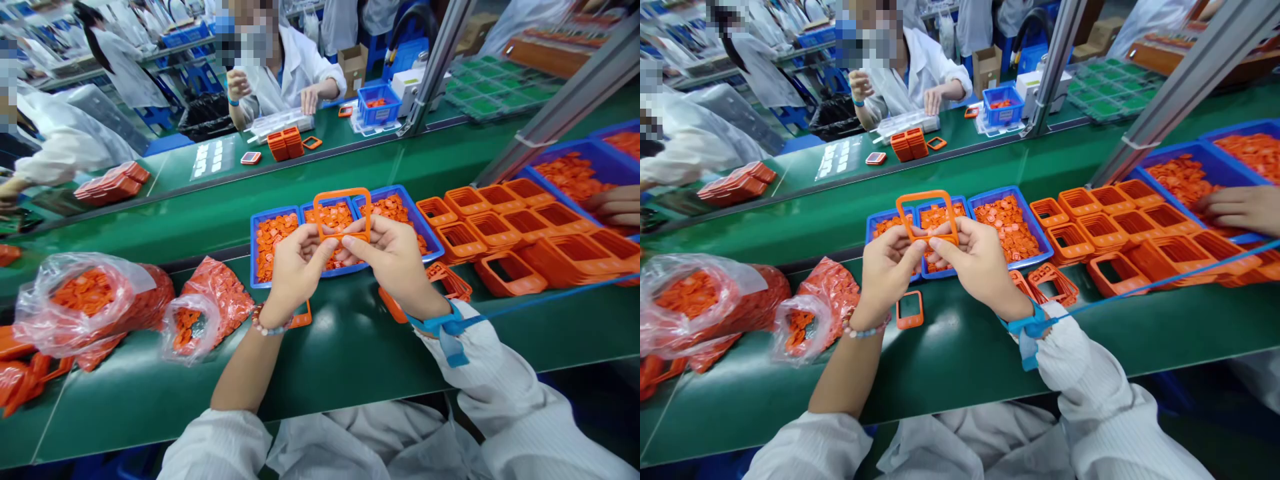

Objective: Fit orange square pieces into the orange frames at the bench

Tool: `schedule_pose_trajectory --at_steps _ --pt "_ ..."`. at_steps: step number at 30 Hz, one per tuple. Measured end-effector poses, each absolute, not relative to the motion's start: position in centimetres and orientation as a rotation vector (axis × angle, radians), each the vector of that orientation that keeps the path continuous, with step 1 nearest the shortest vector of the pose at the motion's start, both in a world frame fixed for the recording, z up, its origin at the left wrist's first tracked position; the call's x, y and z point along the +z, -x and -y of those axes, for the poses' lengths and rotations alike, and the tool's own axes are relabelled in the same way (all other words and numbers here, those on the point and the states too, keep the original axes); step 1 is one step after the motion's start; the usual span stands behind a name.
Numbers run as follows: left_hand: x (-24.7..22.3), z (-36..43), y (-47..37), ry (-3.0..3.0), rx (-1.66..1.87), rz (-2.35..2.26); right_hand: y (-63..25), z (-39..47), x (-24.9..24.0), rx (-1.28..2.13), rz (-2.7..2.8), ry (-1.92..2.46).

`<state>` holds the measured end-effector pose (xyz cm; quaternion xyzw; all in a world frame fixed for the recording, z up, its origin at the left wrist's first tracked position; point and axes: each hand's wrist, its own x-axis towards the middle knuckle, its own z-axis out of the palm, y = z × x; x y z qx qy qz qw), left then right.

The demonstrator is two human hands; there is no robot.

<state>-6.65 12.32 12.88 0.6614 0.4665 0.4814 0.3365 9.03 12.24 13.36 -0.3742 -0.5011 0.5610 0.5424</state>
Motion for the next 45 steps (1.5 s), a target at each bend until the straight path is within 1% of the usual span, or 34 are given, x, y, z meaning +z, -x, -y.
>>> schedule_pose_trajectory --at_steps 10,16,20,22,29,34,38,45 --pt "12.6 -10.9 5.7 -2.046 1.501 -1.513 -8.8 -11.8 13.5 1.259 1.217 0.921" --pt "11.7 -11.3 5.6 -2.259 1.599 -1.516 -8.6 -11.8 13.3 1.230 1.242 0.932" --pt "11.8 -11.4 5.4 -2.025 1.535 -1.347 -8.4 -11.7 13.3 1.201 1.233 0.926" --pt "11.9 -11.3 5.3 -1.974 1.557 -1.286 -8.4 -11.6 13.4 1.217 1.231 0.920" --pt "11.0 -11.3 5.4 -2.316 1.800 -1.443 -8.2 -11.4 13.5 1.185 1.216 0.909" --pt "10.7 -11.4 5.2 -2.116 1.777 -1.335 -7.9 -11.4 13.0 1.110 1.247 0.918" --pt "10.9 -11.3 4.9 -2.007 1.759 -1.312 -7.8 -11.4 12.8 1.112 1.256 0.917" --pt "11.6 -11.3 5.4 -1.855 1.548 -1.294 -8.2 -11.4 13.3 1.206 1.244 0.932"
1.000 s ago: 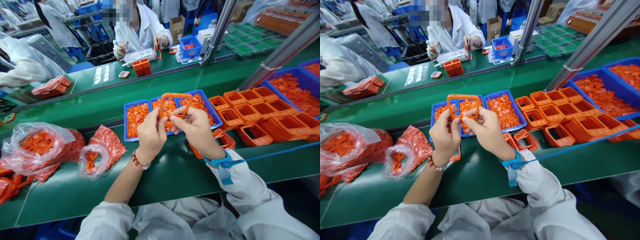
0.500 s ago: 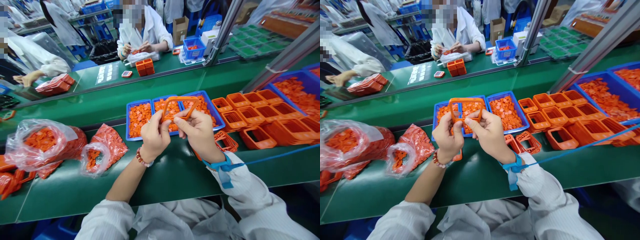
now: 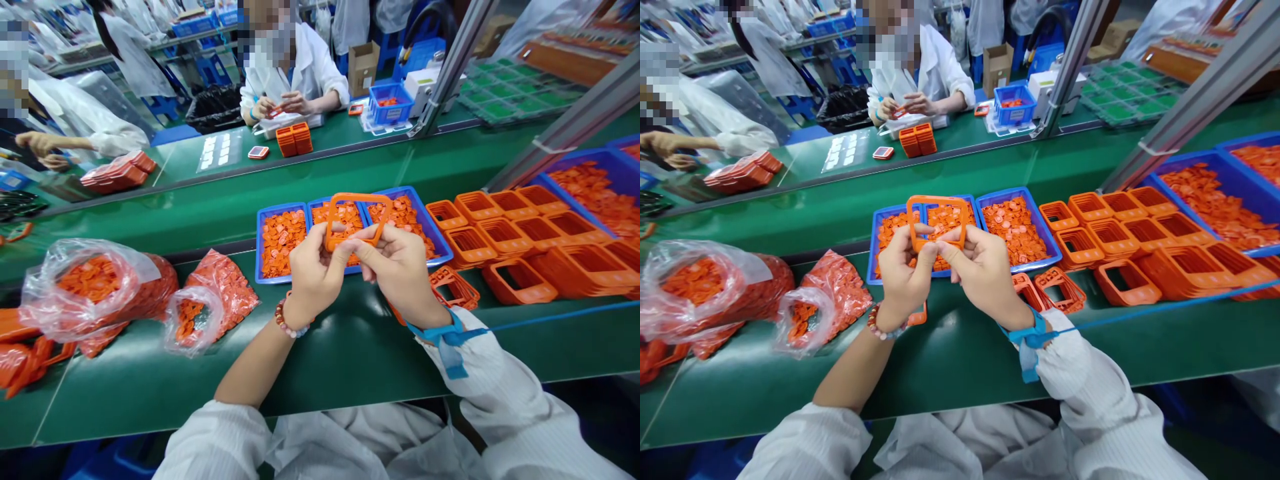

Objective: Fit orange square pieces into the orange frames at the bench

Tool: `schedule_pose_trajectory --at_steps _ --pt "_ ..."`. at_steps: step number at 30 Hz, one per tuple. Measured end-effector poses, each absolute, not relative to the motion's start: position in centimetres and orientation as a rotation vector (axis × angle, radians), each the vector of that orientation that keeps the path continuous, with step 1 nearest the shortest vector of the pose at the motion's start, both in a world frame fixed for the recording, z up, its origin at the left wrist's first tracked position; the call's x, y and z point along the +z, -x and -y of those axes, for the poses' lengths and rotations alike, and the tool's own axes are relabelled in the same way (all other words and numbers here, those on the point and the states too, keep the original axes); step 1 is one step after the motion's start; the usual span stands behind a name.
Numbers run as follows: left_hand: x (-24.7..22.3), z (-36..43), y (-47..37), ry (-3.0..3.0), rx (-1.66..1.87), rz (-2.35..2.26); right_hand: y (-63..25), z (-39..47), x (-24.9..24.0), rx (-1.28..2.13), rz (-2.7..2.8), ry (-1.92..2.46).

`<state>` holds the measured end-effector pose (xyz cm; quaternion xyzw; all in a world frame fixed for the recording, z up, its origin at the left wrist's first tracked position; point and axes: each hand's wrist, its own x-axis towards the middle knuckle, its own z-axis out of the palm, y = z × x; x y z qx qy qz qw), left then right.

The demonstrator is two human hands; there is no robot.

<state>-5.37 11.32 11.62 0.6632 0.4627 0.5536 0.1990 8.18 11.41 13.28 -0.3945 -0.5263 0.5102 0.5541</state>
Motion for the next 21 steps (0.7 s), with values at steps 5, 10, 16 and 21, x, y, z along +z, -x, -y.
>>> schedule_pose_trajectory --at_steps 5,10,16,21 --pt "11.5 -11.5 5.2 -1.881 1.576 -1.274 -8.0 -11.3 13.2 1.257 1.204 0.928" --pt "10.3 -11.2 4.5 -1.825 1.655 -1.342 -7.1 -11.1 12.4 1.207 1.123 0.917" --pt "10.8 -11.5 4.9 -1.613 1.513 -1.154 -7.2 -11.1 12.9 1.205 1.145 0.954" --pt "11.9 -11.7 5.3 -1.352 1.355 -0.992 -8.4 -11.3 13.8 1.277 1.264 0.961"
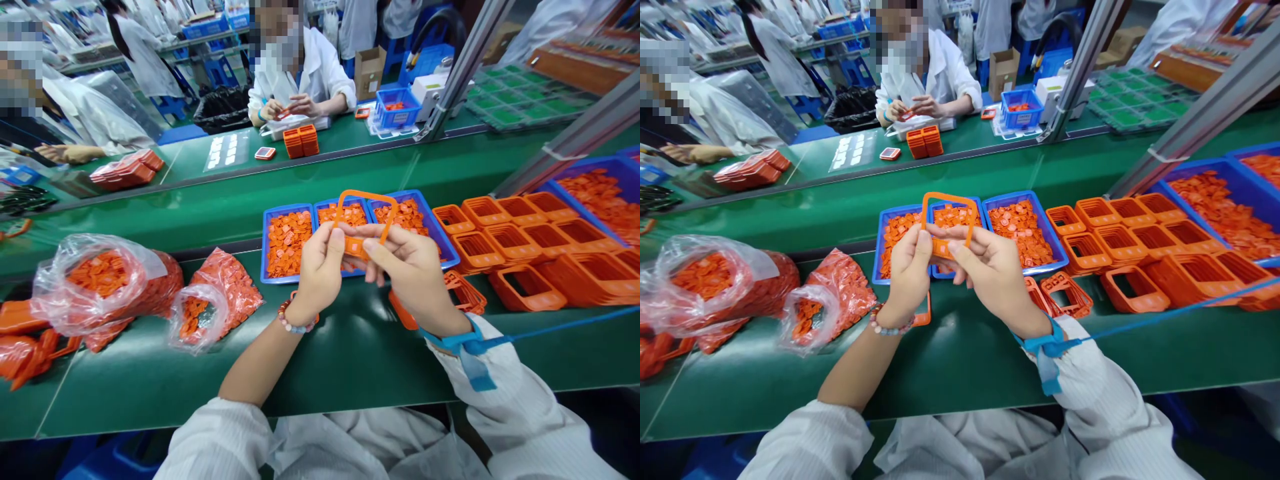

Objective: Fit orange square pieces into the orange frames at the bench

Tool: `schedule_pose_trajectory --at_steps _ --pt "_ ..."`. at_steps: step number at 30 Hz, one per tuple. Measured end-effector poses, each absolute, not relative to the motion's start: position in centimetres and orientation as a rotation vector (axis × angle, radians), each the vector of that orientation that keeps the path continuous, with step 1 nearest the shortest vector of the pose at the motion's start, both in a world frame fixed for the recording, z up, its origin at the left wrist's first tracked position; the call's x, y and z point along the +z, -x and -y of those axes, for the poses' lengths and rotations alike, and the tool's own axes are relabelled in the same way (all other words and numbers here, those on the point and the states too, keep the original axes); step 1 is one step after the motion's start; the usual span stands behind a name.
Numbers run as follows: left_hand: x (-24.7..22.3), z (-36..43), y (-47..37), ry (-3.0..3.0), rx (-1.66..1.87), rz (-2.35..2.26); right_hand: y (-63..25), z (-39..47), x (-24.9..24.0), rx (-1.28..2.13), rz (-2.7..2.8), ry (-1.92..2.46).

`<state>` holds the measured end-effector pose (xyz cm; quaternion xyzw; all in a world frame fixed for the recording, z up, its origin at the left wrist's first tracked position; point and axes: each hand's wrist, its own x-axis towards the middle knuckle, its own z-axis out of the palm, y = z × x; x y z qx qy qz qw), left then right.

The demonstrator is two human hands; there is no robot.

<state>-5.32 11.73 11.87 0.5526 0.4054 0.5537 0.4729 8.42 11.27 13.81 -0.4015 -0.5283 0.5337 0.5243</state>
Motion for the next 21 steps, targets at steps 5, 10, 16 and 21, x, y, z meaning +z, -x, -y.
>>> schedule_pose_trajectory --at_steps 5,10,16,21 --pt "13.0 -11.1 5.6 -1.362 1.266 -1.016 -9.7 -11.4 14.6 1.220 1.271 1.011" --pt "13.7 -10.6 6.0 -1.344 1.230 -1.011 -10.6 -11.6 15.0 1.076 1.284 1.032" --pt "13.9 -10.6 6.3 -1.301 1.240 -0.971 -11.1 -11.8 14.8 0.885 1.380 1.041" --pt "14.0 -10.6 6.4 -1.356 1.268 -1.067 -11.0 -10.6 15.2 0.111 1.593 1.036"
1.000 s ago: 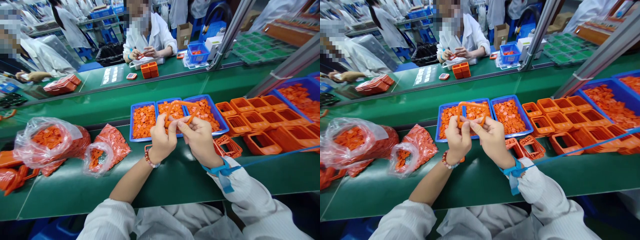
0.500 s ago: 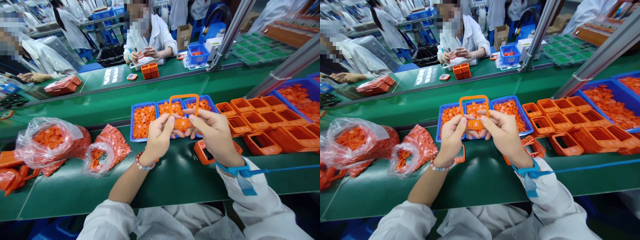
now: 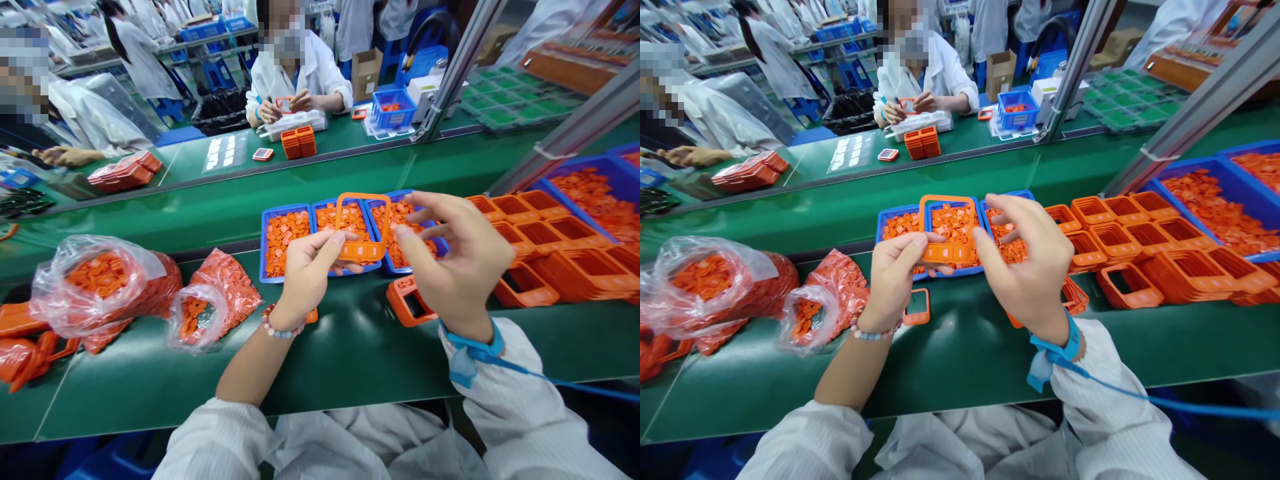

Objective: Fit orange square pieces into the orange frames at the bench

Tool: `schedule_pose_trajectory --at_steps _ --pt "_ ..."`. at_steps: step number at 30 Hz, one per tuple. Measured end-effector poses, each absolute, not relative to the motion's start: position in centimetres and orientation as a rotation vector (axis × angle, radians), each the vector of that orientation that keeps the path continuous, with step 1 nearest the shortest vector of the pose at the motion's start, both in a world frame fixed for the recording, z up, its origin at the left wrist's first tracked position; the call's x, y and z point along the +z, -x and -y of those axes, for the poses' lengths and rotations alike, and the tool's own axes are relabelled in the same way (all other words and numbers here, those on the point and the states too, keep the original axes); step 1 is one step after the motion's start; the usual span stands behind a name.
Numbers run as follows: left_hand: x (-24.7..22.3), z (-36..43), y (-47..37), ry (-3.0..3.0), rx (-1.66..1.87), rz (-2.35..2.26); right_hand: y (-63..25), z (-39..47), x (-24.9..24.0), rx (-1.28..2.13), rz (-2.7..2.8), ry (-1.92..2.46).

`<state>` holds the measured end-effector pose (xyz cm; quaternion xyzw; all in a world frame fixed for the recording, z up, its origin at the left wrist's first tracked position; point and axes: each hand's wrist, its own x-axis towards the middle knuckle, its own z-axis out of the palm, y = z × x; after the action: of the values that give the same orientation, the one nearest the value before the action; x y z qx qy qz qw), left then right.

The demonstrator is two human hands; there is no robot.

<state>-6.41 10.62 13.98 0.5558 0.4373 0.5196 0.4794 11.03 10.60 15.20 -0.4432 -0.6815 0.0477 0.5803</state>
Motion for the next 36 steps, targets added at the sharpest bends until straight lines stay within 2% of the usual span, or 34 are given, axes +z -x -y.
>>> schedule_pose_trajectory --at_steps 3,10,14,20,24,29,36 --pt "14.3 -10.6 6.8 -1.427 1.267 -1.061 -10.6 -9.4 15.5 -0.108 1.894 0.876" --pt "15.9 -10.6 9.6 -1.819 1.155 -1.232 -8.8 -7.3 14.0 0.079 1.997 0.836" --pt "16.3 -11.0 11.8 -1.859 1.310 -1.420 -6.5 -5.8 10.5 0.285 2.137 0.766" --pt "16.6 -10.9 13.5 -1.827 1.418 -1.470 -1.8 -5.3 3.7 0.442 2.673 0.813" --pt "16.6 -10.6 13.8 -1.828 1.434 -1.447 -0.4 -6.3 1.9 0.543 2.754 0.911" --pt "16.6 -10.7 13.9 -1.851 1.435 -1.447 -0.9 -6.2 3.4 0.538 2.782 0.931" --pt "16.7 -11.0 13.2 -1.861 1.419 -1.470 -9.2 -5.5 11.3 0.227 2.722 0.730"
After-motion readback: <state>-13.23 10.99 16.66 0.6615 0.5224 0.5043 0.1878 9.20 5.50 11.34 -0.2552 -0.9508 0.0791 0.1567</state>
